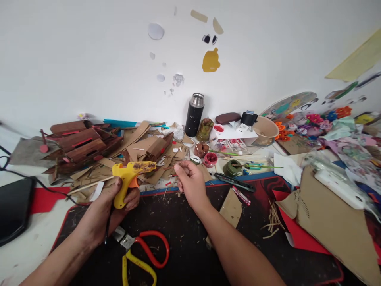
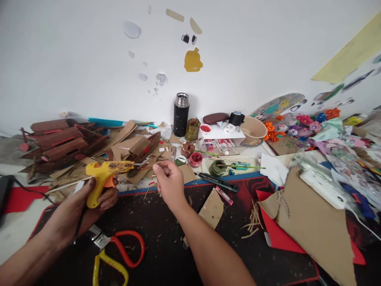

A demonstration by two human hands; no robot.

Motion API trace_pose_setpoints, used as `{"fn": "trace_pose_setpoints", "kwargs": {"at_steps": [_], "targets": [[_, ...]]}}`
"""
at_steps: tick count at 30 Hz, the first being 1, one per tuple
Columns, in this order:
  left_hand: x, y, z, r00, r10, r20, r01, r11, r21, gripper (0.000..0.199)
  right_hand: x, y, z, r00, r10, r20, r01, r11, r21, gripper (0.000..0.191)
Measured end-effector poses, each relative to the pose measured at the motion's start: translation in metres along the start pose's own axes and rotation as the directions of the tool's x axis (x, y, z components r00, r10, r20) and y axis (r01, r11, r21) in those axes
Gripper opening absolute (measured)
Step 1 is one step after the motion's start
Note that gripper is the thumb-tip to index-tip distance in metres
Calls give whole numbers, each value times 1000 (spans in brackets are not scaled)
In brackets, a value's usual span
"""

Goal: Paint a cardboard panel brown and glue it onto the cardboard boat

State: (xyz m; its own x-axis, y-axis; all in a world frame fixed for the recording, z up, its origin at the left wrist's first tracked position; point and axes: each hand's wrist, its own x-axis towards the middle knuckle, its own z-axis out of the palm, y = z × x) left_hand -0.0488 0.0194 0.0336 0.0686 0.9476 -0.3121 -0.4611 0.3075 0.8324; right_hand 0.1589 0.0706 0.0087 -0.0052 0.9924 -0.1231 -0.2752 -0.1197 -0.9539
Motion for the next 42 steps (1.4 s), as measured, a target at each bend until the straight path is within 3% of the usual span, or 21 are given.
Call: {"fn": "trace_pose_setpoints", "kwargs": {"at_steps": [8,17,21,24,33,42], "targets": [[-1,1,-15,993,113,-42,-102,974,202,44,-2,-5,-1,999,-41,10,42,999,-32,31],[-7,4,-24,985,148,-93,-106,929,353,47,-1,-2,-4,996,-94,8,95,992,-87,26],[-13,5,-26,971,96,-221,-10,932,361,48,-1,0,-4,995,-99,3,99,989,-115,24],[-14,2,-28,947,120,-298,5,923,386,47,-2,-1,-3,996,-92,1,91,987,-134,24],[-14,-3,-38,882,330,-338,-27,750,661,53,-2,1,-4,995,-103,9,104,985,-139,22],[-13,4,-27,909,305,-286,24,644,765,77,-1,2,-4,993,-118,14,119,982,-148,23]]}}
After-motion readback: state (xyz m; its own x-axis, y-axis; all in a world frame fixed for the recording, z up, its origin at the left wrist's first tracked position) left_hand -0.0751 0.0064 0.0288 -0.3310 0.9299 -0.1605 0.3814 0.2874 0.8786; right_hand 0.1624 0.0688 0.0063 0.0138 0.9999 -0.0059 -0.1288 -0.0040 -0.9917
